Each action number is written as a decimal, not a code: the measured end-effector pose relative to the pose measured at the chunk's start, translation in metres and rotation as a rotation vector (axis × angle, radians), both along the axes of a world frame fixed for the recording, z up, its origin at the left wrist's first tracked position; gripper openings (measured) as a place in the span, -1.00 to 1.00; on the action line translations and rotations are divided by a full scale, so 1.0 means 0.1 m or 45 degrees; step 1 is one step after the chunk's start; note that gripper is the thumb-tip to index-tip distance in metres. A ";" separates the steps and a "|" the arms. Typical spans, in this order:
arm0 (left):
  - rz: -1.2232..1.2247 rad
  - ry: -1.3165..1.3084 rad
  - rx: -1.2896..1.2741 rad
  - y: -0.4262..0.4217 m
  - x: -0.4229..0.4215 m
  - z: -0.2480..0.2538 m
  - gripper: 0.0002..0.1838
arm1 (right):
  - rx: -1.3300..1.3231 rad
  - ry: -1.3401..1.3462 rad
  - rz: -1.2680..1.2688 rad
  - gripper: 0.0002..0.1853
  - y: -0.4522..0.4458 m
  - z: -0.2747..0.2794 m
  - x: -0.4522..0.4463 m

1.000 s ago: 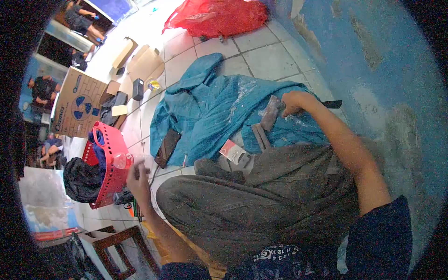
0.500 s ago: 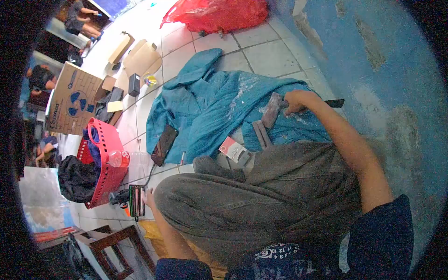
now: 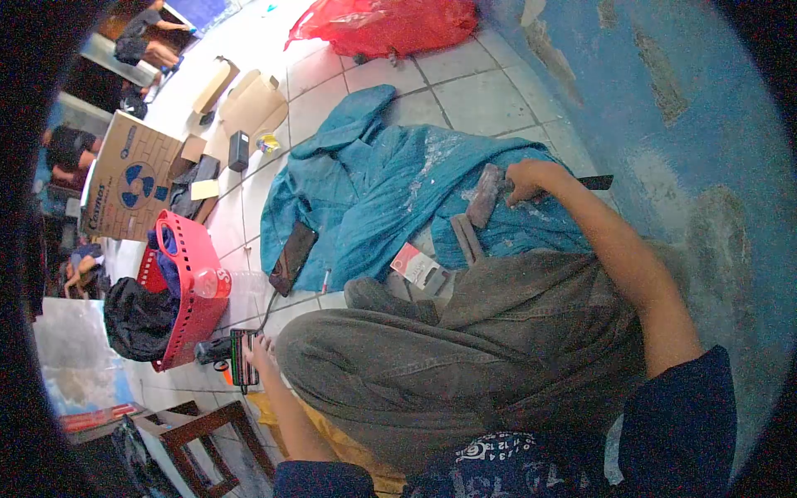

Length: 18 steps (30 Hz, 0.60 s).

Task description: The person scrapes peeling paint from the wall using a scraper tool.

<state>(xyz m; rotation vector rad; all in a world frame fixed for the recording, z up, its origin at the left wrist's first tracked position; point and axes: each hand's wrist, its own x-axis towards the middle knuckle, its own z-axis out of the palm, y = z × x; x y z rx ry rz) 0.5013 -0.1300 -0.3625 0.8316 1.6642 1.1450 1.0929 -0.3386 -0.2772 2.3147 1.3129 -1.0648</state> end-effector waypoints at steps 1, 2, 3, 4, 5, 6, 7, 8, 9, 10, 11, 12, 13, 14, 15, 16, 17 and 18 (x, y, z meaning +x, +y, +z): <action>0.049 0.028 0.028 0.01 0.01 0.00 -0.38 | 0.004 0.000 -0.019 -0.54 0.00 0.02 -0.01; 0.099 0.055 0.054 0.01 0.02 -0.01 -0.39 | 0.008 -0.001 -0.038 -0.53 -0.01 0.03 -0.01; 0.098 0.054 0.052 0.00 0.02 0.00 -0.39 | 0.006 -0.002 -0.038 -0.53 -0.01 0.03 0.00; 0.125 0.039 0.039 -0.01 0.00 0.01 -0.40 | 0.025 -0.030 0.039 -0.52 -0.01 0.01 0.01; 0.152 0.026 0.027 -0.01 -0.02 0.03 -0.41 | 0.045 -0.056 0.116 -0.50 -0.01 0.00 0.01; 0.151 0.028 0.027 0.00 -0.05 0.02 -0.41 | 0.045 -0.054 0.115 -0.50 -0.01 -0.01 0.01; 0.073 0.047 0.014 0.01 -0.08 0.02 -0.41 | 0.061 -0.063 0.125 -0.50 -0.01 -0.02 0.01; -0.004 0.065 0.000 0.01 -0.10 0.00 -0.41 | 0.074 -0.072 0.136 -0.50 -0.02 -0.03 0.01; -0.004 0.065 -0.006 0.00 -0.10 0.02 -0.41 | 0.069 -0.072 0.137 -0.50 -0.02 -0.04 0.02; -0.010 0.064 -0.009 0.00 -0.09 0.03 -0.41 | 0.044 -0.069 0.172 -0.47 -0.02 -0.06 0.03; -0.016 0.061 -0.012 0.00 -0.09 0.05 -0.41 | 0.020 -0.068 0.208 -0.45 -0.01 -0.08 0.05; -0.016 0.059 -0.015 -0.01 -0.10 0.08 -0.41 | 0.017 -0.069 0.207 -0.45 -0.01 -0.15 0.09; -0.053 0.049 -0.019 -0.01 -0.12 0.10 -0.42 | 0.019 -0.079 0.228 -0.44 -0.01 -0.24 0.13; -0.088 0.039 -0.024 -0.01 -0.14 0.12 -0.42 | 0.021 -0.088 0.250 -0.43 -0.02 -0.32 0.18; -0.096 0.033 -0.055 0.00 -0.15 0.14 -0.43 | 0.019 -0.088 0.251 -0.43 -0.03 -0.32 0.17; -0.095 0.035 -0.056 -0.02 -0.16 0.16 -0.43 | 0.066 -0.108 0.221 -0.46 -0.05 -0.32 0.16; -0.123 0.036 -0.053 -0.03 -0.16 0.17 -0.43 | 0.115 -0.127 0.192 -0.50 -0.05 -0.32 0.15; -0.151 0.039 -0.049 -0.04 -0.18 0.17 -0.43 | 0.116 -0.125 0.193 -0.50 -0.04 -0.33 0.14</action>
